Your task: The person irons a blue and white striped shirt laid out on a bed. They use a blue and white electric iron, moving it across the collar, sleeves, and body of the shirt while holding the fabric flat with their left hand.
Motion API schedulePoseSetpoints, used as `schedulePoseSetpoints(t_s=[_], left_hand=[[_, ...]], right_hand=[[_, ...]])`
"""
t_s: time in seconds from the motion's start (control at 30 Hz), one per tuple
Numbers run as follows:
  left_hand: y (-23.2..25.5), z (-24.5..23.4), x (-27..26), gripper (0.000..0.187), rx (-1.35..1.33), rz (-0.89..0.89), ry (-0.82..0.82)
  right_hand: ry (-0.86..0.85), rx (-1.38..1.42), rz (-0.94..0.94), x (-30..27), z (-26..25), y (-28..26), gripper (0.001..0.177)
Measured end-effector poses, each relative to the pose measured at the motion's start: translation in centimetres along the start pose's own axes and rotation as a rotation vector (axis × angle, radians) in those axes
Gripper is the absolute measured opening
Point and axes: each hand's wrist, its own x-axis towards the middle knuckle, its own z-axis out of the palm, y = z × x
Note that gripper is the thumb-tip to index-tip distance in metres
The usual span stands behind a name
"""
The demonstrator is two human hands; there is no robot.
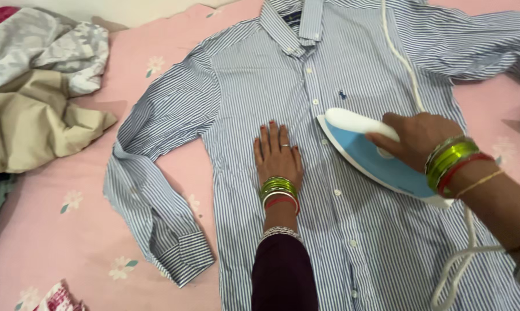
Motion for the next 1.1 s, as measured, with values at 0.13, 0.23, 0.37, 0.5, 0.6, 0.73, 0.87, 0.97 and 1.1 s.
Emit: schedulePoseSetpoints(t_s=[0.13, 0.23, 0.37, 0.5, 0.6, 0.73, 0.87, 0.97, 1.1], left_hand=[[-0.1, 0.3, 0.2, 0.061, 0.017, 0.002, 0.007], [-0.2, 0.6, 0.1, 0.061, 0.015, 0.003, 0.002], [-0.2, 0.8, 0.2, 0.06, 0.055, -0.012, -0.029], [0.1, 0.3, 0.4, 0.064, 0.092, 0.013, -0.021], [0.6, 0.1, -0.5, 0.069, 0.07, 0.079, -0.002], [2.3, 0.0, -1.3, 0.069, 0.081, 0.198, -0.069], [3.0, -0.1, -1.6, 0.069, 0.181, 0.228, -0.222], [3.1, 0.2, -1.6, 0.069, 0.187, 0.247, -0.16], [3.1, 0.6, -1.5, 0.071, 0.2, 0.254, -0.14]], right_hand=[[0.057, 0.004, 0.034, -0.7, 0.3, 0.2, 0.061], [0.138, 0.006, 0.067, 0.3, 0.1, 0.0, 0.062], [0.154, 0.047, 0.1, 1.8, -0.2, -0.2, 0.062], [0.148, 0.089, 0.117, 0.9, 0.6, 0.8, 0.061], [0.143, 0.1, 0.19, -0.7, 2.0, 2.7, 0.06], [0.119, 0.074, 0.332, -0.8, 2.8, 6.3, 0.059], [0.149, 0.027, 0.435, 1.1, 2.4, 10.1, 0.063], [0.202, 0.009, 0.453, 2.7, 1.9, 12.4, 0.066], [0.243, -0.005, 0.433, 4.8, 1.9, 13.8, 0.067]])
